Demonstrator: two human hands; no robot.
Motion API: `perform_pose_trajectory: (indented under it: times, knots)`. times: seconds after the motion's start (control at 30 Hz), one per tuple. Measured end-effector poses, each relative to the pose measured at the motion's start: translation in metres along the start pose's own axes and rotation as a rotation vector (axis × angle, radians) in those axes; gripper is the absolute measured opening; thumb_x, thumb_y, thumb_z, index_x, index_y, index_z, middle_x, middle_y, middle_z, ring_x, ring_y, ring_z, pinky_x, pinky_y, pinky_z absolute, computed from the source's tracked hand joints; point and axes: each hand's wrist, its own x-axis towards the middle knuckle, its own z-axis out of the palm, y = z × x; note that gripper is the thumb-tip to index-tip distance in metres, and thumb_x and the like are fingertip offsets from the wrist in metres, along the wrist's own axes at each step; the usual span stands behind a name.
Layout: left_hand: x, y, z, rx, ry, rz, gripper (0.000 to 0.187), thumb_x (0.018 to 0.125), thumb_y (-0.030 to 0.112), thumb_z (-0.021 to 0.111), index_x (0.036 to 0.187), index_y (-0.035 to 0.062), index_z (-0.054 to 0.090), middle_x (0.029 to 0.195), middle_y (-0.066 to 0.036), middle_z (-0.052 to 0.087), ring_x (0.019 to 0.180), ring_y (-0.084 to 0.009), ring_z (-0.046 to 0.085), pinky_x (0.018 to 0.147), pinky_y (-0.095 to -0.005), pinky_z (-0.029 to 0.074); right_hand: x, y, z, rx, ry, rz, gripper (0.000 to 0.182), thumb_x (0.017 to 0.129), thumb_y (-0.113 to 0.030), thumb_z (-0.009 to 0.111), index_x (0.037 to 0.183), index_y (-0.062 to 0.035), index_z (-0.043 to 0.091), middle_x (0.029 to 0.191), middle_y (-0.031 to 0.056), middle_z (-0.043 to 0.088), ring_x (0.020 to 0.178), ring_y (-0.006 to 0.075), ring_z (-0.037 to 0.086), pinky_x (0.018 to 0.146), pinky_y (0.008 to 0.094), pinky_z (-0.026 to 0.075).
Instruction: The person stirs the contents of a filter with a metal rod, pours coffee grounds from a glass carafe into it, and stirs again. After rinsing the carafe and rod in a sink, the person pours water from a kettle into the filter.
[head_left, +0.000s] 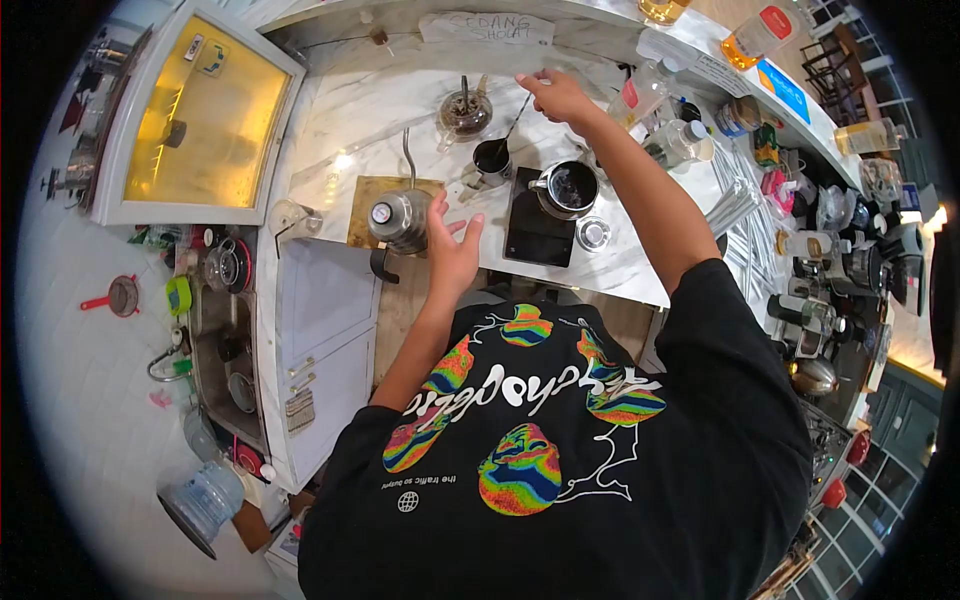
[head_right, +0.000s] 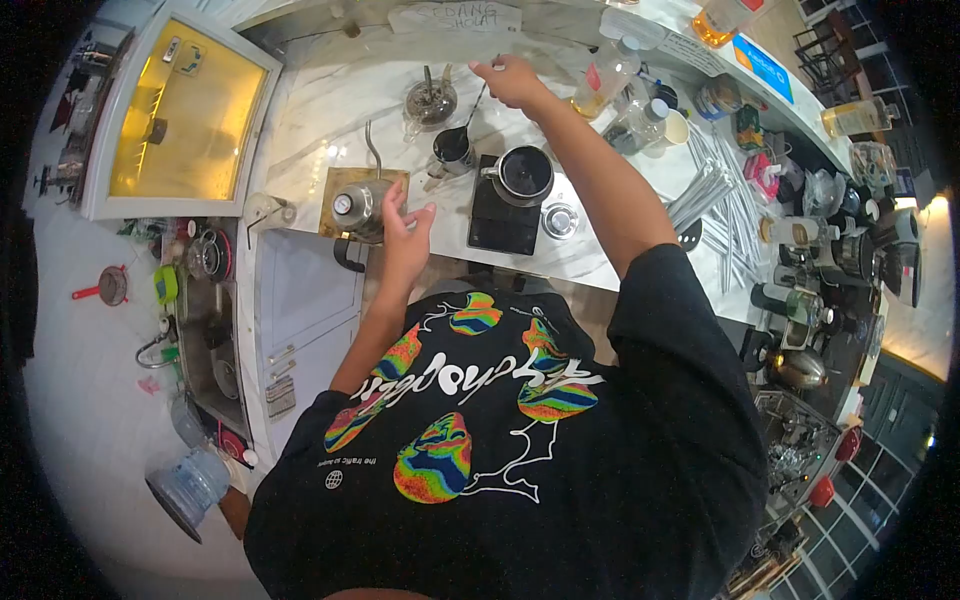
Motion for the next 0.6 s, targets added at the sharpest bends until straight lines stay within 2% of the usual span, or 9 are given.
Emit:
perform_pose_trajectory:
  times: [0.07, 0.1, 0.17, 0.3, 0.37, 0.4, 0.5, 0.53, 0.6]
  knots:
    - [-0.01, -0.002, 0.001, -0.033, 0.013, -0.028, 0.078, 0.095, 0.023, 0.076, 0.157, 0.0038, 0.034, 0.15, -0.028, 0.045, 0.114, -0.0308, 0.064, 0.097, -0.0413, 0.054, 0.014, 0.015, 0.006, 0.169, -0.177, 0.034, 0.059, 0.099, -0.046, 0.067, 0.129, 0.0048, 0.066, 0.09, 0.0115, 0.072, 0.075, 0.0163, 0.067, 0.067, 0.032, 0.053]
    - [-0.013, -0.006, 0.0, -0.037, 0.024, -0.032, 0.078, 0.095, 0.023, 0.076, 0.157, 0.0035, 0.034, 0.15, -0.028, 0.044, 0.114, -0.0304, 0.065, 0.098, -0.041, 0.054, 0.017, 0.02, 0.007, 0.17, -0.187, 0.028, 0.059, 0.099, -0.046, 0.067, 0.129, 0.0048, 0.066, 0.09, 0.0115, 0.072, 0.075, 0.0163, 0.067, 0.067, 0.032, 0.053]
    - [-0.023, -0.014, -0.002, -0.034, 0.047, -0.036, 0.077, 0.095, 0.023, 0.076, 0.157, 0.0033, 0.034, 0.15, -0.029, 0.044, 0.114, -0.03, 0.065, 0.098, -0.0408, 0.054, 0.021, 0.028, 0.01, 0.126, -0.239, -0.158, 0.043, 0.104, -0.04, 0.06, 0.114, -0.0008, 0.074, 0.086, 0.0089, 0.074, 0.074, 0.015, 0.067, 0.066, 0.0319, 0.053]
    - [-0.043, -0.025, -0.004, -0.117, 0.05, -0.123, 0.073, 0.096, 0.024, 0.075, 0.155, 0.0024, 0.037, 0.152, -0.027, 0.043, 0.113, -0.0285, 0.065, 0.098, -0.0395, 0.054, -0.015, 0.018, 0.003, 0.011, -0.27, -0.327, 0.043, 0.106, -0.037, 0.056, 0.105, 0.0003, 0.076, 0.085, 0.0106, 0.077, 0.076, 0.0197, 0.071, 0.071, 0.0343, 0.055]
    - [-0.054, -0.026, -0.002, -0.109, 0.045, -0.172, 0.071, 0.096, 0.024, 0.075, 0.154, 0.0021, 0.039, 0.152, -0.026, 0.043, 0.114, -0.0279, 0.065, 0.098, -0.039, 0.053, -0.053, -0.001, -0.013, -0.127, -0.114, -0.57, 0.042, 0.107, -0.034, 0.055, 0.103, 0.0018, 0.076, 0.089, 0.0144, 0.079, 0.082, 0.0274, 0.075, 0.078, 0.037, 0.056]
    - [-0.059, -0.03, 0.0, -0.092, 0.058, -0.176, 0.068, 0.097, 0.024, 0.075, 0.152, 0.0019, 0.042, 0.151, -0.024, 0.044, 0.113, -0.027, 0.065, 0.098, -0.0382, 0.053, -0.081, -0.018, -0.027, -0.147, -0.103, -0.543, 0.041, 0.109, -0.031, 0.053, 0.106, 0.004, 0.074, 0.094, 0.0135, 0.078, 0.088, 0.0236, 0.073, 0.083, 0.0354, 0.055]
    - [-0.068, -0.033, 0.007, -0.061, 0.102, -0.178, 0.063, 0.097, 0.023, 0.074, 0.149, 0.0019, 0.045, 0.149, -0.021, 0.046, 0.113, -0.0257, 0.065, 0.098, -0.037, 0.053, -0.12, -0.021, -0.055, -0.112, -0.004, -0.674, 0.04, 0.11, -0.03, 0.052, 0.106, 0.003, 0.075, 0.097, 0.0131, 0.078, 0.091, 0.0245, 0.074, 0.085, 0.0342, 0.055]
    - [-0.07, -0.033, 0.011, -0.043, 0.127, -0.174, 0.061, 0.097, 0.023, 0.073, 0.148, 0.002, 0.046, 0.147, -0.019, 0.047, 0.113, -0.0252, 0.065, 0.098, -0.0365, 0.053, -0.14, -0.026, -0.063, -0.113, 0.044, -0.653, 0.038, 0.11, -0.026, 0.053, 0.106, 0.0039, 0.075, 0.099, 0.0111, 0.079, 0.091, 0.0228, 0.073, 0.087, 0.0328, 0.054]
    - [-0.071, -0.033, 0.018, -0.071, 0.149, -0.177, 0.06, 0.097, 0.023, 0.073, 0.147, 0.0021, 0.047, 0.146, -0.018, 0.048, 0.113, -0.0253, 0.065, 0.097, -0.0368, 0.053, -0.167, -0.019, -0.08, -0.055, 0.091, -0.678, 0.034, 0.109, -0.023, 0.054, 0.104, 0.0028, 0.075, 0.099, 0.0125, 0.078, 0.09, 0.0243, 0.073, 0.085, 0.0342, 0.054]
